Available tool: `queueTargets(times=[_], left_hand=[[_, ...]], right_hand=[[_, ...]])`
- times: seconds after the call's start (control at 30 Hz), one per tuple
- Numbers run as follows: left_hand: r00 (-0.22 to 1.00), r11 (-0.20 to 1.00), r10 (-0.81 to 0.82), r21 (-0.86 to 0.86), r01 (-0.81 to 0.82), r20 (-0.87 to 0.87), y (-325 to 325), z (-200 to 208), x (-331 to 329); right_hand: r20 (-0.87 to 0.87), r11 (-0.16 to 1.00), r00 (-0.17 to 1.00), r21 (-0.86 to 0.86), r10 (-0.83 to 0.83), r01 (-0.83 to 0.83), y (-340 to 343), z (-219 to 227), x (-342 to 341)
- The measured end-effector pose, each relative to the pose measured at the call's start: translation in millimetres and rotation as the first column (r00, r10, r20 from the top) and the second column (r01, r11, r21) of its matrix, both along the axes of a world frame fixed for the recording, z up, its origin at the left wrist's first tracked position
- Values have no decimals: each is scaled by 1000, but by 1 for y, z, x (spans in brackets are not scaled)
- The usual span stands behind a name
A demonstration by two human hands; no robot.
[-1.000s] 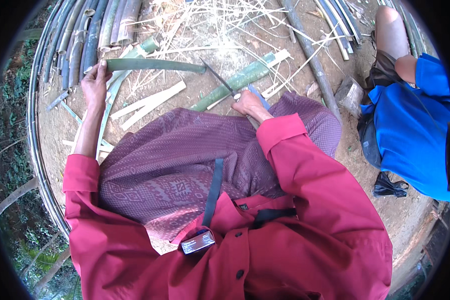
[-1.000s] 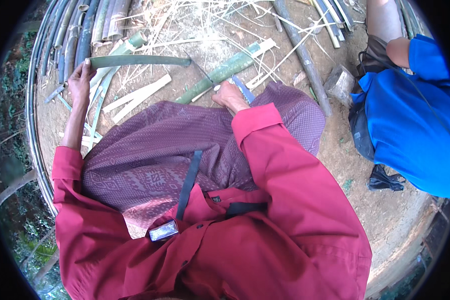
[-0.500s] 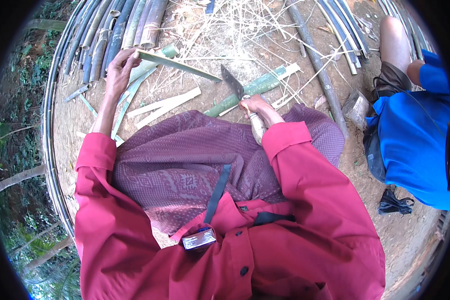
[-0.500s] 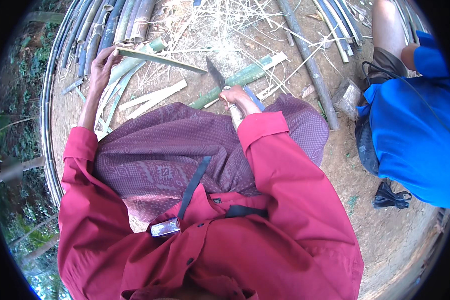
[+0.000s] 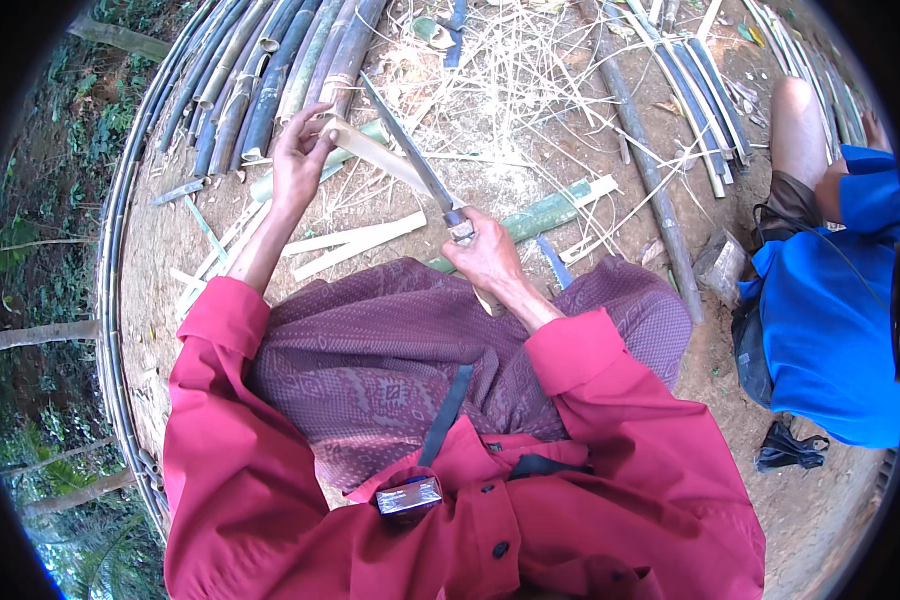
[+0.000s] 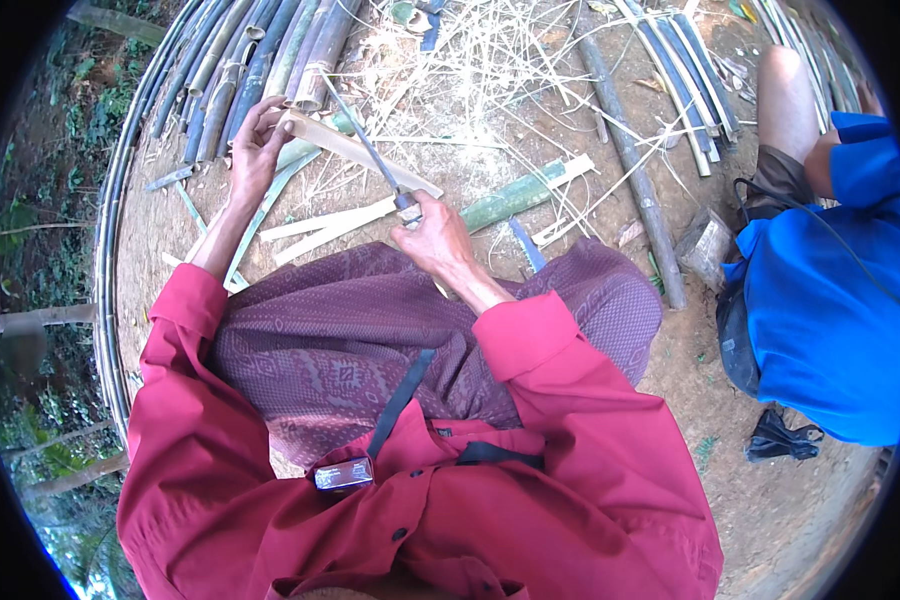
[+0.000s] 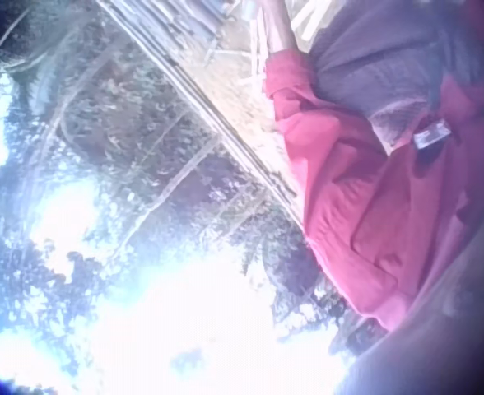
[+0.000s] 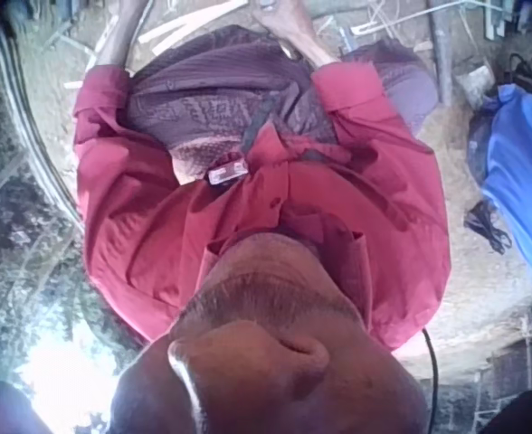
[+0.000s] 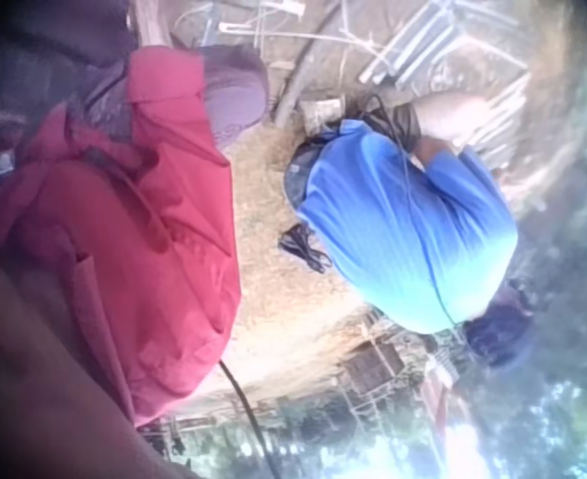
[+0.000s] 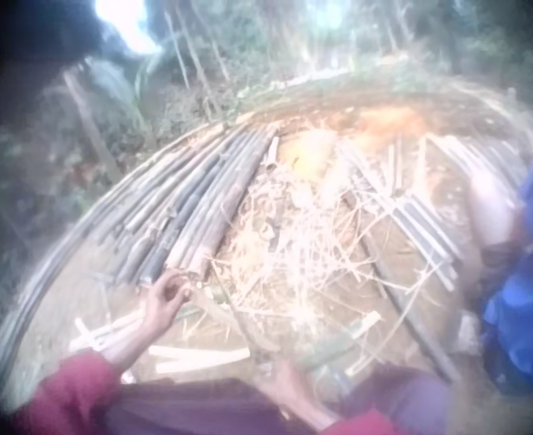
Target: The person uses a knife to split a section of bamboo into thin strips. They hold the bamboo piece with one hand and use the knife to slice it lengthwise, separating the material into smaller pieces.
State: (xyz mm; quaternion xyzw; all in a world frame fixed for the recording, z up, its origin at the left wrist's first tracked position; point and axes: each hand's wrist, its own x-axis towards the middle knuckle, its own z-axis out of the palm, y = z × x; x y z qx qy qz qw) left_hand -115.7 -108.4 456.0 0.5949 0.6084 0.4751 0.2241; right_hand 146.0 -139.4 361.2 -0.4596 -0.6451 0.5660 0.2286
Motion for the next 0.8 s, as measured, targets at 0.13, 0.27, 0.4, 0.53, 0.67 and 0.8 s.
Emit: queueTargets(times=[0.13, 0.27, 0.4, 0.53, 0.67, 0.8], left_hand=[[997, 998, -10, -56, 14, 79, 3, -4, 6], [999, 995, -49, -85, 49, 10, 4, -1, 15], [999, 993, -32, -115, 30, -11, 3, 4, 18], [998, 993, -61, -97, 60, -5, 1, 5, 21], [996, 993, -76, -95, 71, -51, 2, 4, 29], [986, 984, -35, -179, 6, -160, 2, 7, 39]], right_hand=[[-203, 991, 979, 122, -29, 55, 9, 16, -7], [-173, 979, 985, 201, -4, 39, 16, 37, -11], [-187, 964, 982, 253, -34, 81, 15, 47, -19], [-180, 943, 983, 318, -36, 93, 18, 47, -16], [-166, 970, 985, 230, -42, 81, 18, 54, -4], [-170, 966, 984, 239, -56, 96, 17, 50, 1]])
